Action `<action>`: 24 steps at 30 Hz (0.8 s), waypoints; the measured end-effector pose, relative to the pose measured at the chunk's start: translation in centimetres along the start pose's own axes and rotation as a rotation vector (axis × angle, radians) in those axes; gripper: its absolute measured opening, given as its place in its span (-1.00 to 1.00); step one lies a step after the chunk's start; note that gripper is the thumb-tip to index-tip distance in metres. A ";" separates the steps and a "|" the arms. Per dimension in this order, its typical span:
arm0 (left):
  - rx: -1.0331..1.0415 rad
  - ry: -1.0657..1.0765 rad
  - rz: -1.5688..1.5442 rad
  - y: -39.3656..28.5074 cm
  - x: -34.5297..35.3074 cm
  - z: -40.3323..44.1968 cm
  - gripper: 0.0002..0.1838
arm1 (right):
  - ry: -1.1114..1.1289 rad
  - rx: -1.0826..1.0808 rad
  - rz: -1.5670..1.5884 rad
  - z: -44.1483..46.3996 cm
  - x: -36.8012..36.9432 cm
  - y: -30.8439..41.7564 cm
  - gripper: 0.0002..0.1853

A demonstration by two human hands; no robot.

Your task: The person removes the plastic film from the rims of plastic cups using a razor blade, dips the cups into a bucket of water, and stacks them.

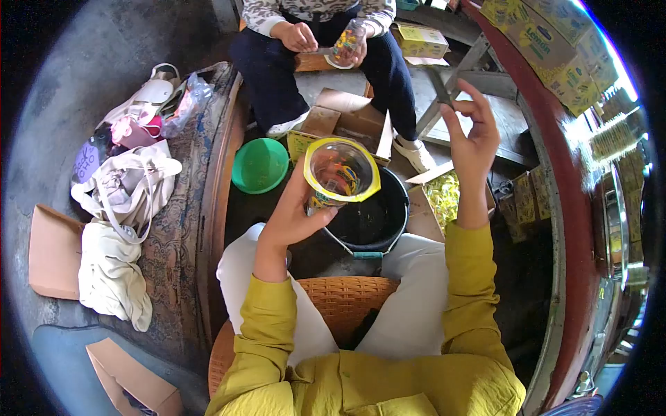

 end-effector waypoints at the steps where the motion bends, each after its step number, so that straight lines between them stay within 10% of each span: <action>1: 0.036 -0.009 0.051 -0.8 0.0 0.0 -0.22 | -0.003 -0.148 -0.021 0.2 0.2 2.6 -0.82; 5: 0.183 0.042 -0.001 -5.6 -0.4 -1.8 -0.26 | 0.208 -0.738 -0.231 -1.0 1.6 12.8 -0.81; 24: 0.265 -0.046 0.303 -11.2 -0.8 -5.1 -0.16 | 0.322 -0.987 -0.270 -4.2 3.3 18.7 -0.76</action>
Point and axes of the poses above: each hand's wrist, its own z-axis towards the middle knuckle, its own x-axis out of the palm, y = z × x, the point moved 5 cm from there along z, towards the middle knuckle
